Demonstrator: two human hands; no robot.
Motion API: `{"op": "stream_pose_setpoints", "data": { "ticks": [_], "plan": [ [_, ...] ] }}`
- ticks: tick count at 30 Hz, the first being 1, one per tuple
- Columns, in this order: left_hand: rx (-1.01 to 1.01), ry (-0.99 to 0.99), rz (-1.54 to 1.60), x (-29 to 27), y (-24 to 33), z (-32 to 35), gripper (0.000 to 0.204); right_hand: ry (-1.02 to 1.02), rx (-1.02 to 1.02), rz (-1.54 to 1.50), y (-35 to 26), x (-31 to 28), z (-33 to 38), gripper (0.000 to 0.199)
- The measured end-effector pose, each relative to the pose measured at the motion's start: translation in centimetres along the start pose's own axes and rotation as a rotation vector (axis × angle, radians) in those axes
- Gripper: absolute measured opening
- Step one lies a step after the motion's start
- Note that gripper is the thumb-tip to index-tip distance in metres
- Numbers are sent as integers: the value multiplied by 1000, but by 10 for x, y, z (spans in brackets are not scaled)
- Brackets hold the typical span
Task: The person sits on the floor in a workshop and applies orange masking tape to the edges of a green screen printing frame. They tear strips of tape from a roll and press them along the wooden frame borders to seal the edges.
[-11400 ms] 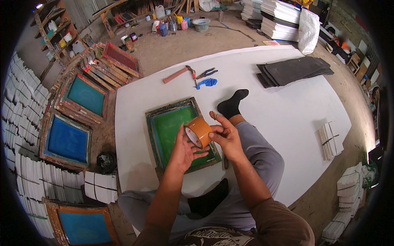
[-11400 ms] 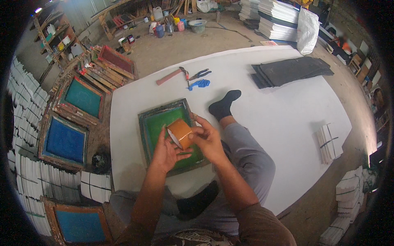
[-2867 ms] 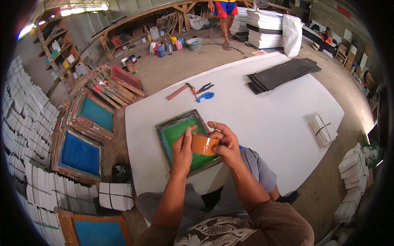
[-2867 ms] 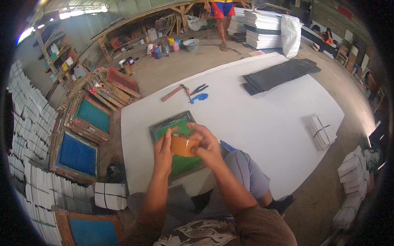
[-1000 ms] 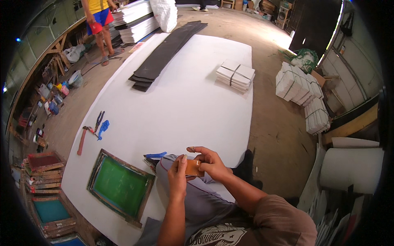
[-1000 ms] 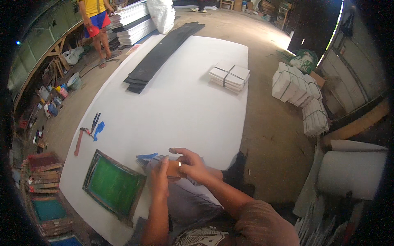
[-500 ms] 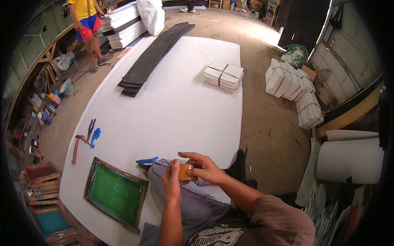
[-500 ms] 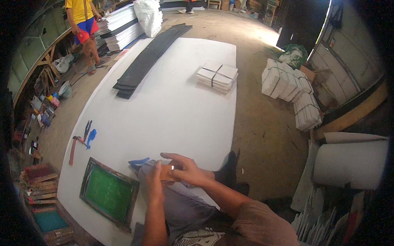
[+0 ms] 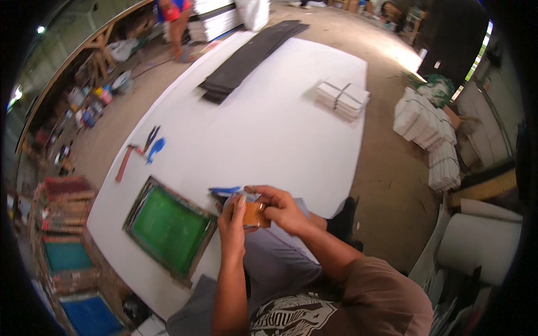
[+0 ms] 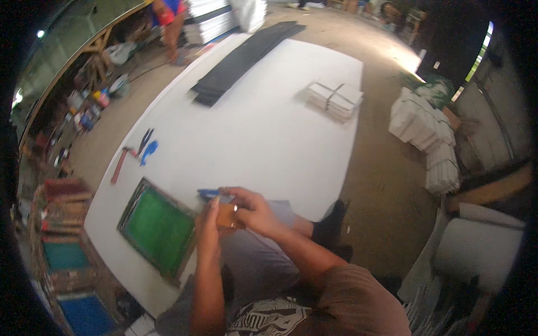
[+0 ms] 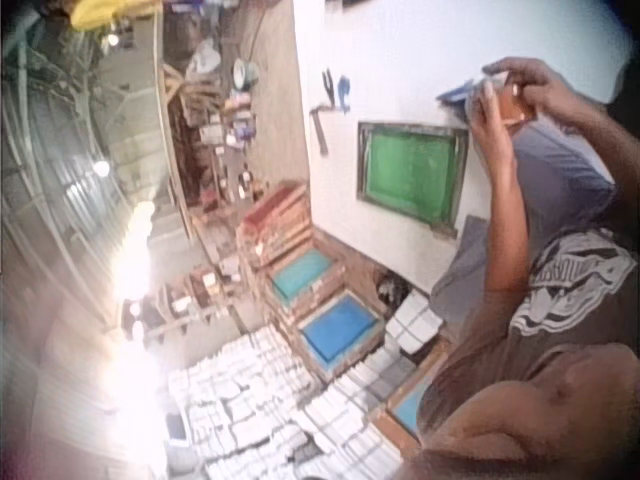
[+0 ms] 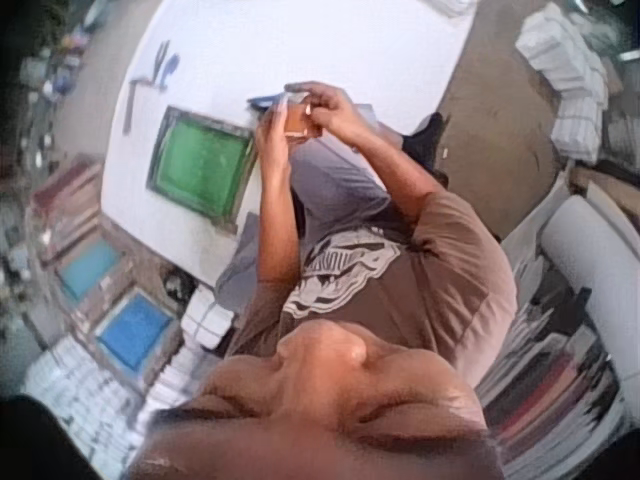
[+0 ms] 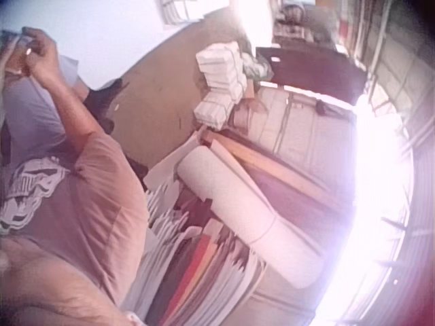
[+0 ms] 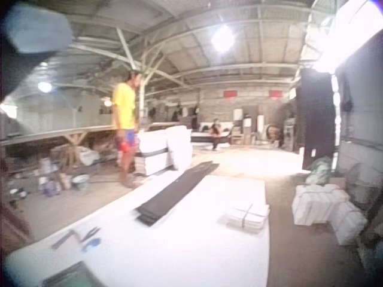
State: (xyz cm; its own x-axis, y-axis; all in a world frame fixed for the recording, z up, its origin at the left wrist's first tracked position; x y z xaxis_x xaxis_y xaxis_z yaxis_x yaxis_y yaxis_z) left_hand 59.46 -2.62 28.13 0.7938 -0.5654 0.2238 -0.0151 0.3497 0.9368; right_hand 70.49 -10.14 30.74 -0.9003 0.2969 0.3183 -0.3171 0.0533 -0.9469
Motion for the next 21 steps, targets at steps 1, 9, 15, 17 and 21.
{"op": "stream_pose_setpoints", "data": {
  "ticks": [1,9,15,17,21],
  "plan": [
    [10,12,5,-3,3,1,56,-32,-23,6,-2,4,-2,67],
    [42,135,31,-62,28,24,63,-232,-27,-16,-1,67,-21,71],
    [133,238,-38,-102,50,46,71,-333,-76,7,9,112,-34,74],
    [148,279,-33,-117,54,55,72,-401,-49,-45,6,131,-34,75],
    [180,357,-36,-142,62,72,73,-486,-70,-46,15,162,-41,76]
  ]
}}
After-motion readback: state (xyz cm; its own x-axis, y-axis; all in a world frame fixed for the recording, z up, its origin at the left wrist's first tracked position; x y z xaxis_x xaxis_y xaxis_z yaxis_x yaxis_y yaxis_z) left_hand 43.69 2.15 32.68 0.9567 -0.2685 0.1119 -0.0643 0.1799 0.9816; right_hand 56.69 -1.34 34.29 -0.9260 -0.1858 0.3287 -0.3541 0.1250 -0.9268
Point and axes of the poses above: each hand's wrist, its own z-axis away from the middle knuckle, its own x-axis out of the palm, y = z × x, the point moved 10 cm from there along -z, towards the middle knuckle, and after that the axes turned 4 degrees about -y, right-handed, at the moved point
